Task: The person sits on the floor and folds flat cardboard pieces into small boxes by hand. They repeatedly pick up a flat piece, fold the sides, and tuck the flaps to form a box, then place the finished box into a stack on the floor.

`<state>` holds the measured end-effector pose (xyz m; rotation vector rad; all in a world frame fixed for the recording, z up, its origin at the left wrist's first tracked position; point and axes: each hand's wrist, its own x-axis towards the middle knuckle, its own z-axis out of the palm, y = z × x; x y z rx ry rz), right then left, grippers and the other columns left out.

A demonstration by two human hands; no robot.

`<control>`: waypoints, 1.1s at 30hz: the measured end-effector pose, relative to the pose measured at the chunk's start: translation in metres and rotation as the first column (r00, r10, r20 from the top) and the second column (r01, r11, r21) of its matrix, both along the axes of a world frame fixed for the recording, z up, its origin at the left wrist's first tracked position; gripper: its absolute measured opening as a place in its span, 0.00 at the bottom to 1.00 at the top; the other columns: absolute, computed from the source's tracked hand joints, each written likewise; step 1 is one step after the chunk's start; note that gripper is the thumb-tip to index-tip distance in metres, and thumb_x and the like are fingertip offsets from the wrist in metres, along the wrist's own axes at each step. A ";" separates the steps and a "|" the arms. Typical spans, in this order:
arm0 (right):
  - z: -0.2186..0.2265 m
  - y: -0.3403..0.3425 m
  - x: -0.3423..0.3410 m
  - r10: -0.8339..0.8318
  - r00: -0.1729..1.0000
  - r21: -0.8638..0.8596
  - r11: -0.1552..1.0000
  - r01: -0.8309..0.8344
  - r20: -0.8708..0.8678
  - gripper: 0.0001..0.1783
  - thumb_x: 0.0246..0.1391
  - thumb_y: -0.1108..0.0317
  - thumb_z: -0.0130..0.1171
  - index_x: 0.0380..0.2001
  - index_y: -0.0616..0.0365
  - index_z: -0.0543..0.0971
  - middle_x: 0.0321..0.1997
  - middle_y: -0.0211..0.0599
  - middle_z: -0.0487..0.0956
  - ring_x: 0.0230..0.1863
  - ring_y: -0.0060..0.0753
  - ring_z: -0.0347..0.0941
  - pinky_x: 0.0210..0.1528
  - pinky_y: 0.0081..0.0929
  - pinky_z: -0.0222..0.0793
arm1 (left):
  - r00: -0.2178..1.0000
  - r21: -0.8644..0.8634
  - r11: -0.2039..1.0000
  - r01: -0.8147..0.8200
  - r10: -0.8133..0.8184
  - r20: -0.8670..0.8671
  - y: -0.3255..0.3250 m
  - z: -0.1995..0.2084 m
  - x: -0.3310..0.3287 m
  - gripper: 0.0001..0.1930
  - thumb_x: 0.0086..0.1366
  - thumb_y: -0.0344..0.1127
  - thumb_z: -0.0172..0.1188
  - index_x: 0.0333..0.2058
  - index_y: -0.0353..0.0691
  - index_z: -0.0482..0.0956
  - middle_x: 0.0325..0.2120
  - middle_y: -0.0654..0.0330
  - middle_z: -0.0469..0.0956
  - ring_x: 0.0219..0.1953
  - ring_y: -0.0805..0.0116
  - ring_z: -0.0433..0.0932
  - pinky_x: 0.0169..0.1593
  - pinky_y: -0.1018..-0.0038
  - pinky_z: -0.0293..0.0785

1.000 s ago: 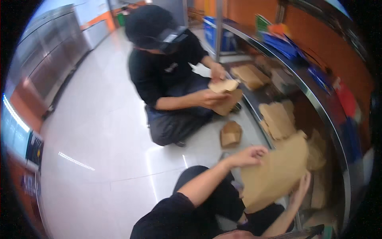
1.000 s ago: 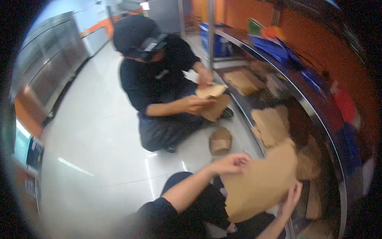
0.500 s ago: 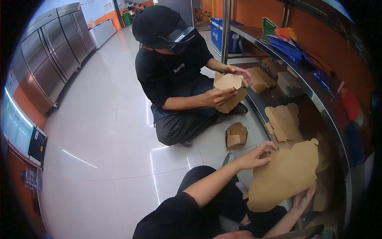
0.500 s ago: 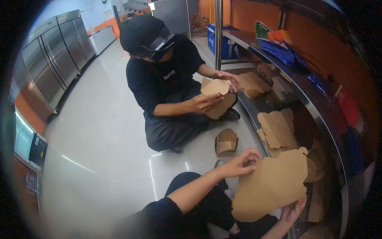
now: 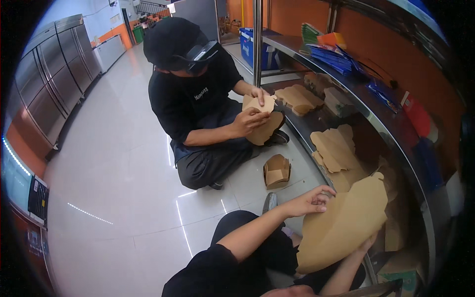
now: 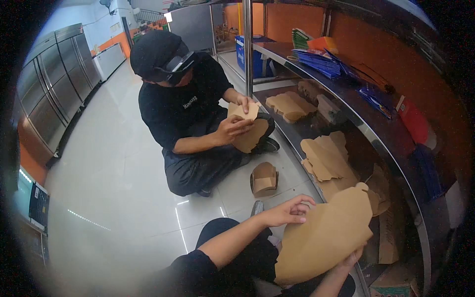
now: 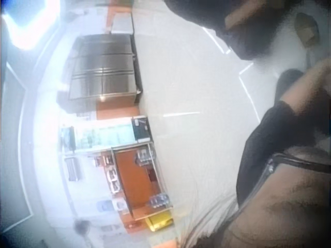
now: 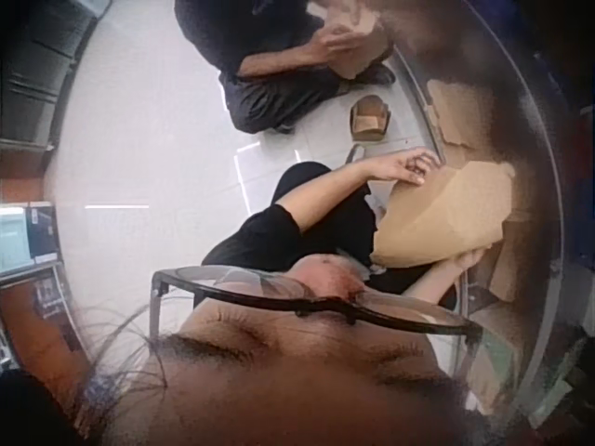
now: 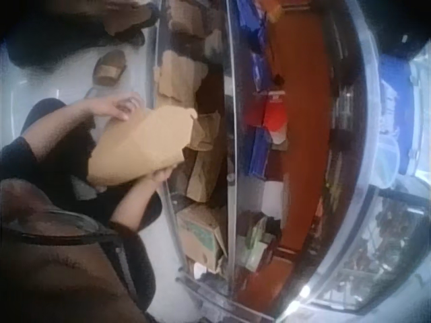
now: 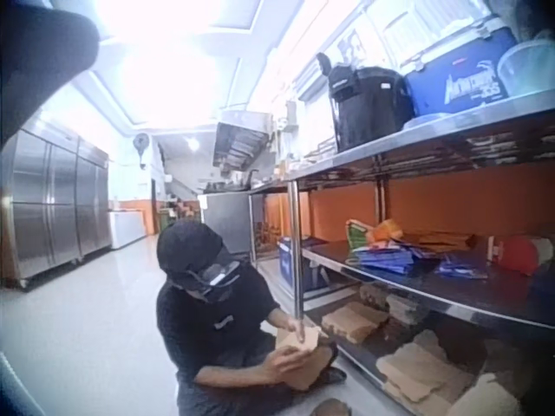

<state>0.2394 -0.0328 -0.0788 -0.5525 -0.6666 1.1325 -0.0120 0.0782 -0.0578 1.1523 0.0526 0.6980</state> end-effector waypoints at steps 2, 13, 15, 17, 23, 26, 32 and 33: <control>0.018 0.011 -0.020 -0.196 0.872 -0.097 0.959 0.266 0.449 0.28 0.53 0.59 0.52 0.55 0.57 0.60 0.55 0.41 0.62 0.57 0.39 0.58 0.59 0.43 0.51 | 0.998 -0.067 0.997 -0.025 0.029 0.057 0.004 0.006 -0.009 0.19 0.58 0.30 0.55 0.49 0.40 0.63 0.35 0.66 0.71 0.39 0.79 0.69 0.46 0.80 0.63; 0.064 0.012 -0.083 -0.100 -0.049 0.108 0.973 0.202 0.994 0.41 0.39 0.60 0.59 0.57 0.60 0.56 0.63 0.46 0.53 0.64 0.49 0.46 0.64 0.42 0.40 | 0.983 -0.016 0.999 0.035 -0.038 -0.178 0.004 0.000 -0.005 0.18 0.59 0.30 0.54 0.48 0.35 0.66 0.38 0.65 0.73 0.41 0.78 0.69 0.47 0.80 0.65; 0.055 0.011 -0.084 -0.123 -0.009 0.122 0.971 0.206 0.992 0.41 0.39 0.60 0.58 0.58 0.60 0.56 0.62 0.46 0.53 0.64 0.49 0.47 0.64 0.42 0.41 | 0.983 0.007 0.999 0.049 -0.047 -0.178 -0.002 0.001 -0.004 0.19 0.59 0.29 0.54 0.49 0.35 0.65 0.41 0.63 0.72 0.43 0.77 0.69 0.48 0.79 0.65; 0.052 0.012 -0.086 -0.097 0.002 0.094 0.972 0.216 0.995 0.41 0.42 0.59 0.57 0.59 0.60 0.54 0.62 0.48 0.53 0.63 0.49 0.47 0.64 0.41 0.41 | 0.987 0.024 0.999 0.033 -0.029 -0.158 -0.008 0.003 -0.004 0.20 0.59 0.27 0.53 0.50 0.35 0.64 0.43 0.62 0.71 0.46 0.76 0.68 0.50 0.78 0.64; 0.034 0.016 -0.093 -0.154 0.115 0.110 0.940 0.322 0.981 0.41 0.45 0.58 0.56 0.59 0.61 0.52 0.62 0.51 0.53 0.62 0.51 0.48 0.63 0.42 0.42 | 0.977 0.142 0.986 -0.091 0.116 -0.179 -0.022 0.009 0.000 0.19 0.60 0.26 0.51 0.51 0.35 0.64 0.43 0.59 0.69 0.48 0.75 0.66 0.51 0.78 0.63; 0.035 0.020 -0.091 -0.238 -0.019 0.231 0.917 0.326 0.971 0.40 0.44 0.59 0.57 0.59 0.60 0.55 0.61 0.49 0.55 0.61 0.51 0.50 0.62 0.42 0.44 | 0.968 0.204 0.976 -0.081 0.126 -0.217 -0.014 0.002 0.004 0.18 0.61 0.29 0.51 0.50 0.34 0.65 0.41 0.61 0.71 0.44 0.78 0.67 0.47 0.79 0.65; 0.051 0.032 -0.092 -0.251 -0.066 0.259 0.936 0.239 0.966 0.26 0.43 0.61 0.58 0.48 0.56 0.70 0.53 0.41 0.68 0.55 0.45 0.61 0.59 0.43 0.49 | 0.903 0.343 0.932 -0.118 0.244 -0.354 -0.008 -0.002 -0.001 0.15 0.63 0.33 0.51 0.46 0.33 0.68 0.36 0.62 0.74 0.38 0.80 0.69 0.41 0.79 0.68; 0.050 0.032 -0.091 -0.253 -0.036 0.254 0.943 0.217 0.967 0.23 0.43 0.62 0.58 0.45 0.56 0.73 0.51 0.40 0.71 0.53 0.43 0.63 0.59 0.44 0.49 | 0.909 0.335 0.936 -0.107 0.229 -0.349 -0.009 -0.004 -0.002 0.14 0.63 0.32 0.51 0.46 0.34 0.68 0.36 0.61 0.74 0.38 0.79 0.70 0.41 0.79 0.68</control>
